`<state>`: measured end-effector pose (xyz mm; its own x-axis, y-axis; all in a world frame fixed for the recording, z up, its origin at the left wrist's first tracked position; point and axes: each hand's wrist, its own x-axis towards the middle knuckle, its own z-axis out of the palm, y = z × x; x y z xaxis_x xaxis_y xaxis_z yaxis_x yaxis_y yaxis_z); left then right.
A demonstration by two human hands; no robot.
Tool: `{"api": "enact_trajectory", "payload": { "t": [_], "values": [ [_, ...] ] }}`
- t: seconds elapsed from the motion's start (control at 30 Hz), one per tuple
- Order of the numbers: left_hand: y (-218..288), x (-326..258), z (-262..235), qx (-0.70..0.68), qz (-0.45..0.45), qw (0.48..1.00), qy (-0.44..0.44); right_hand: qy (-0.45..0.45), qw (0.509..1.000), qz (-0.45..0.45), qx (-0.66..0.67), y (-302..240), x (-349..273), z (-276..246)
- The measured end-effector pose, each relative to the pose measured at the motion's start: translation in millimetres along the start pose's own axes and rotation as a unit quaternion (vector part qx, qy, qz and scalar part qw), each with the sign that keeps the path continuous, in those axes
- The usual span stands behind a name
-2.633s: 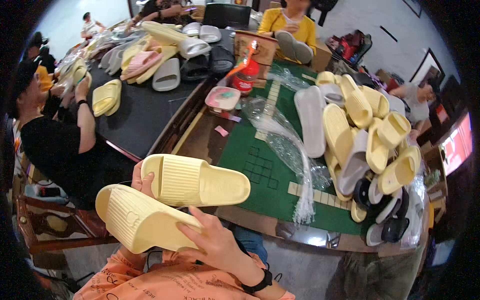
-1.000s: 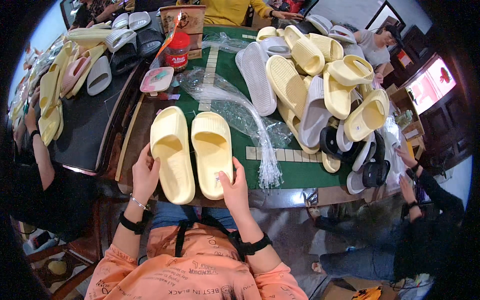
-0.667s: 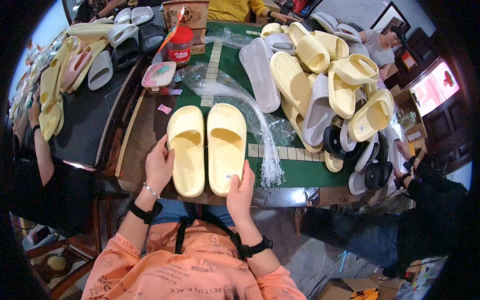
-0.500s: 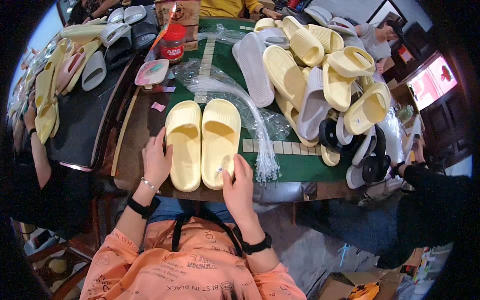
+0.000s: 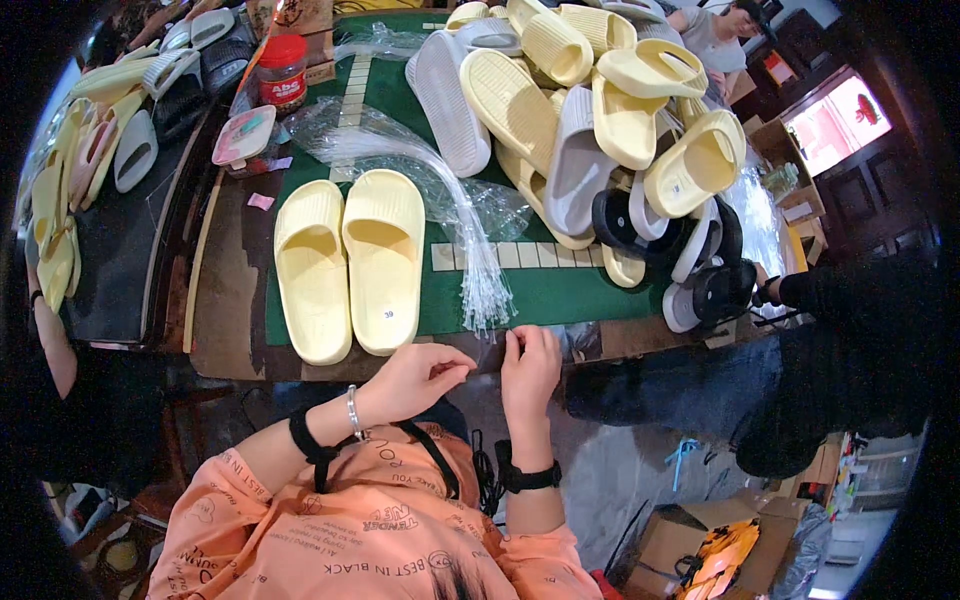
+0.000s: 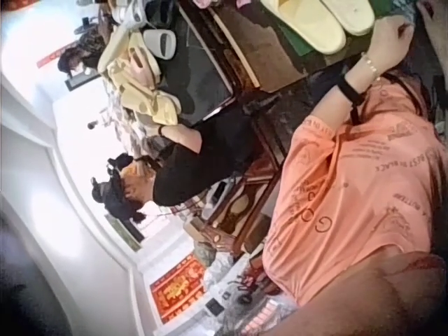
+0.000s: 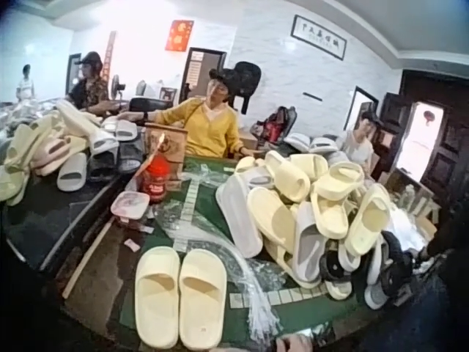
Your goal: The recorder is assembling and inspecting several pairs of plastic or foam slide-style slippers, attaching tags or labels to them and sorting them into pairs.
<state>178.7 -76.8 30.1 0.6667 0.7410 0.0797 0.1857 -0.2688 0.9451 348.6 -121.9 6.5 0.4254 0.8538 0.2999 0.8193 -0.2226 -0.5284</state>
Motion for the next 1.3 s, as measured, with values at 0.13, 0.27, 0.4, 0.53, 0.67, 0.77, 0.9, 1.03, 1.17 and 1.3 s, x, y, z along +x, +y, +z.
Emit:
{"api": "enact_trajectory", "payload": {
  "t": [0.13, 0.27, 0.4, 0.53, 0.67, 0.77, 0.9, 1.03, 1.17, 1.3],
  "values": [
    [-5, 19, 20, -0.099, -0.102, 0.989, -0.049, 0.004, 0.999, 0.018, 0.035, -6, 2, -10],
    [-6, 39, 30, -0.259, -0.225, 0.936, -0.074, 0.009, 0.996, 0.022, 0.086, -27, 1, -31],
    [-5, 51, 31, -0.316, -0.234, 0.919, -0.035, -0.021, 0.994, 0.024, 0.109, -30, -3, -29],
    [-4, 51, 28, -0.292, -0.227, 0.929, 0.009, -0.057, 0.932, 0.15, 0.325, -10, -1, -24],
    [13, 40, 16, -0.217, -0.191, 0.957, 0.002, -0.172, 0.844, 0.208, 0.463, -31, 12, -32],
    [12, 35, 20, -0.151, -0.124, 0.981, 0.019, -0.266, 0.78, 0.214, 0.524, -41, 29, -27],
    [33, 15, 17, -0.018, -0.005, 0.999, -0.045, -0.301, 0.707, 0.242, 0.592, -30, 52, -3],
    [63, -12, 5, -0.036, 0.139, 0.942, -0.303, -0.266, 0.686, 0.262, 0.625, -17, 63, 10],
    [102, -36, -33, -0.156, 0.167, 0.818, -0.528, -0.243, 0.682, 0.28, 0.631, -8, 68, 12],
    [100, -43, -69, -0.224, 0.25, 0.747, -0.574, -0.236, 0.689, 0.269, 0.63, -4, 72, 17]
  ]
}}
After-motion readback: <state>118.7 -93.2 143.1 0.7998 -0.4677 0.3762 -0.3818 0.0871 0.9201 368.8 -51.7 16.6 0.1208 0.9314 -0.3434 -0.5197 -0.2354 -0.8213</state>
